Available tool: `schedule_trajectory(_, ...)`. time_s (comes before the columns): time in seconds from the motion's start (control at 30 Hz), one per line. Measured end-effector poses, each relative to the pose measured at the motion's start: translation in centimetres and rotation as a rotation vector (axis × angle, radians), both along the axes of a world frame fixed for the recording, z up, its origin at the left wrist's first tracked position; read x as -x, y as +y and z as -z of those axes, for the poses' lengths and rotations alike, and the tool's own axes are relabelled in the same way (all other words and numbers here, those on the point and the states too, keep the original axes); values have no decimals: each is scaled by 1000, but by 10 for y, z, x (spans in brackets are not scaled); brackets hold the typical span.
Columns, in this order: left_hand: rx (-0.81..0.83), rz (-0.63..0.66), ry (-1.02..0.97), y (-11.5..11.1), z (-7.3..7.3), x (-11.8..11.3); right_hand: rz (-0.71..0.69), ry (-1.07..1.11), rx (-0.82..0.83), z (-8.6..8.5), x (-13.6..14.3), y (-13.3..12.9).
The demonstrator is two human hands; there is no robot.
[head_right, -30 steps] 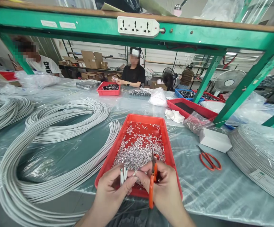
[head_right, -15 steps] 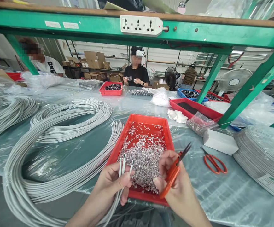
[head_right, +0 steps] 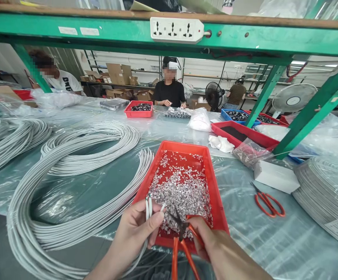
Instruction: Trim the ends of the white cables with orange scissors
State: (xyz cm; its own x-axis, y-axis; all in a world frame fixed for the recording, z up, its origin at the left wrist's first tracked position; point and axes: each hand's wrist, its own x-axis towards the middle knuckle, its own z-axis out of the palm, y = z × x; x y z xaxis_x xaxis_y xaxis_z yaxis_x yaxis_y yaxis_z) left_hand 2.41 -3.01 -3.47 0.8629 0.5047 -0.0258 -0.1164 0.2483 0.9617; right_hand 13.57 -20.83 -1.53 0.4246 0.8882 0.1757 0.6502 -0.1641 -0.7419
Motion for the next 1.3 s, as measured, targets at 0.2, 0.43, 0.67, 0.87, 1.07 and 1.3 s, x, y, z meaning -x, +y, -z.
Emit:
schedule_trajectory(0.2, -103, -11, 51, -7, -3, 6, -54, -179, 20, -1, -3, 11)
schedule_trajectory(0.43, 93, 119, -74, -1, -1, 4, -103, -146, 35, 4, -10, -1)
schedule_trajectory(0.67, 421, 303, -295, 3, -2, 8, 109, 245, -108, 10, -15, 8)
schedule_trajectory(0.87, 499, 534, -229, -11, 6, 3, -282, 562, -316, -1, -3, 38)
schedule_trajectory(1.07, 607, 685, -113, -8, 4, 6, -226, 656, -382, 10, 1, 52)
schedule_trajectory(1.3, 583, 712, -93, -6, 3, 5, -154, 777, -441, 15, 6, 49)
